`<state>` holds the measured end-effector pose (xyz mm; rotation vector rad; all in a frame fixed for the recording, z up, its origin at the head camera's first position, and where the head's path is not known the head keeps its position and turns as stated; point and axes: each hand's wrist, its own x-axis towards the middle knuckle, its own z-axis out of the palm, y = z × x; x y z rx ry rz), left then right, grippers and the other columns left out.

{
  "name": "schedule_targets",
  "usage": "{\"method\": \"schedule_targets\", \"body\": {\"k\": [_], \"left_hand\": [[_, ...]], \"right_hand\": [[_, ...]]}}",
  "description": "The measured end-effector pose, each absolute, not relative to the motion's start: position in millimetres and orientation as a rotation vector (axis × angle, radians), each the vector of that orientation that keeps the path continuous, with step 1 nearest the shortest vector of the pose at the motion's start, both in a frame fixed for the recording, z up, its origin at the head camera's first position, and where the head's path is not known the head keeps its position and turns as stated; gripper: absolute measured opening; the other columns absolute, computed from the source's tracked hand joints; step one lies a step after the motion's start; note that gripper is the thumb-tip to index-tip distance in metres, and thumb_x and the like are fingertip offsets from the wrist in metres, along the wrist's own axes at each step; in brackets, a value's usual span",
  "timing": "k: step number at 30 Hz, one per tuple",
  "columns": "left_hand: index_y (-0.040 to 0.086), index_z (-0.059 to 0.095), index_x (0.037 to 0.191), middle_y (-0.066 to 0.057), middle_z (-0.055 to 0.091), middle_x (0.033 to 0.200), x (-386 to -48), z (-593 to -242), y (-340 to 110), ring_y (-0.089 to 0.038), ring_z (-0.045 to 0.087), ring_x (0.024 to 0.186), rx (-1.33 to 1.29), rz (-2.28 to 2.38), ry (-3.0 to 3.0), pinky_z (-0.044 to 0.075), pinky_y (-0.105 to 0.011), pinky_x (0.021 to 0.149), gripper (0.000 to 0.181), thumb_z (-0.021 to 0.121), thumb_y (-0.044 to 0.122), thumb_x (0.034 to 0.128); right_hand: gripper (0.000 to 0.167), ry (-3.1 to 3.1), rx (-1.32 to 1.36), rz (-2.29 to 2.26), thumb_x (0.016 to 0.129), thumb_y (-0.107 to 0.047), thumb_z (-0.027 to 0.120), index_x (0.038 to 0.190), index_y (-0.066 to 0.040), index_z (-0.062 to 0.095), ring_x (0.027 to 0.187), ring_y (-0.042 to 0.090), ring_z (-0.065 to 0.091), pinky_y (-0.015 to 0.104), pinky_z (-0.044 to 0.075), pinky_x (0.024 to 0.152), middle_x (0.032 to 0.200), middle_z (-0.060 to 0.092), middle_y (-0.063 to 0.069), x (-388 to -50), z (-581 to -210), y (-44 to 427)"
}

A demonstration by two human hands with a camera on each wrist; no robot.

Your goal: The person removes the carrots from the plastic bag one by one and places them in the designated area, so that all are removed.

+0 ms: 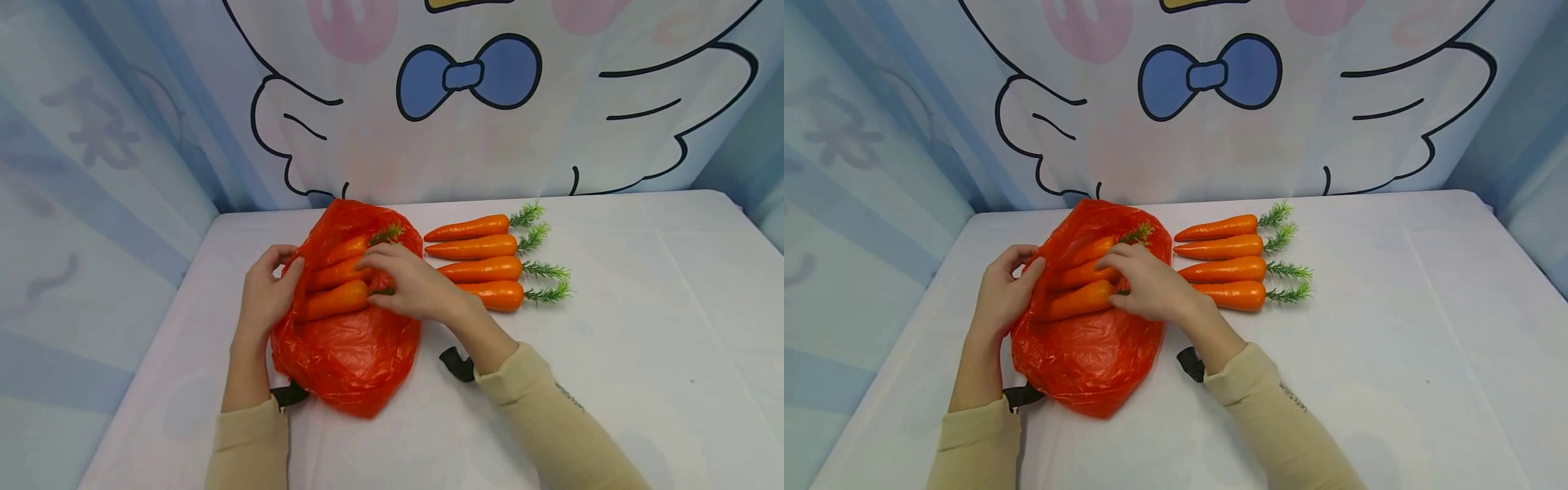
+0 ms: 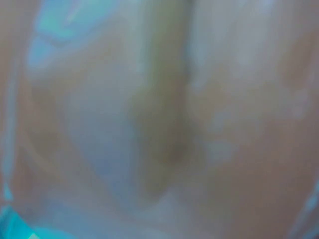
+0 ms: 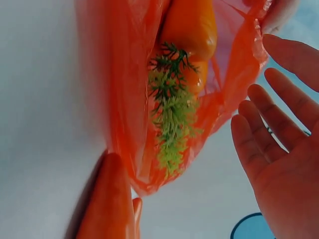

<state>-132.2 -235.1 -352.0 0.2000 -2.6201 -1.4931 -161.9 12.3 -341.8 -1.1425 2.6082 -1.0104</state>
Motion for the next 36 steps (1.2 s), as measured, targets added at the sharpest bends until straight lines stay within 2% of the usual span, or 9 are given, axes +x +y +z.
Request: {"method": "schedule_targets", "body": {"k": [10, 24, 36], "left_hand": [[0.005, 0.059, 0.130, -0.014, 0.059, 0.124, -132, -353, -236, -0.031, 0.055, 0.110, 0.176, -1.481, -2.612, 0.053, -0.047, 0.092, 0.034, 0.053, 0.026, 0.1043], [0.004, 0.059, 0.129, -0.014, 0.060, 0.122, -131, -350, -237, -0.029, 0.052, 0.115, 0.175, -1.481, -2.602, 0.051, -0.047, 0.096, 0.033, 0.054, 0.025, 0.1041], [0.004, 0.059, 0.129, -0.014, 0.060, 0.123, -132, -352, -238, -0.031, 0.054, 0.112, 0.170, -1.482, -2.595, 0.053, -0.046, 0.092, 0.033, 0.054, 0.024, 0.1040]], "right_hand": [[0.046, 2.584, -1.142, -0.979, 0.090, -0.015, 0.077, 0.133, -0.009, 0.063, 0.131, 0.024, 0.044, 0.040, 0.046, 0.104, 0.142, 0.052, 0.007, -161, -342, -2], [0.049, 2.562, -1.130, -0.918, 0.090, -0.016, 0.077, 0.137, -0.011, 0.061, 0.134, 0.022, 0.041, 0.040, 0.041, 0.108, 0.144, 0.050, 0.005, -164, -349, -17], [0.048, 2.554, -1.158, -0.882, 0.091, -0.015, 0.076, 0.137, -0.012, 0.061, 0.133, 0.020, 0.043, 0.037, 0.039, 0.110, 0.142, 0.052, 0.004, -166, -356, -27]]}}
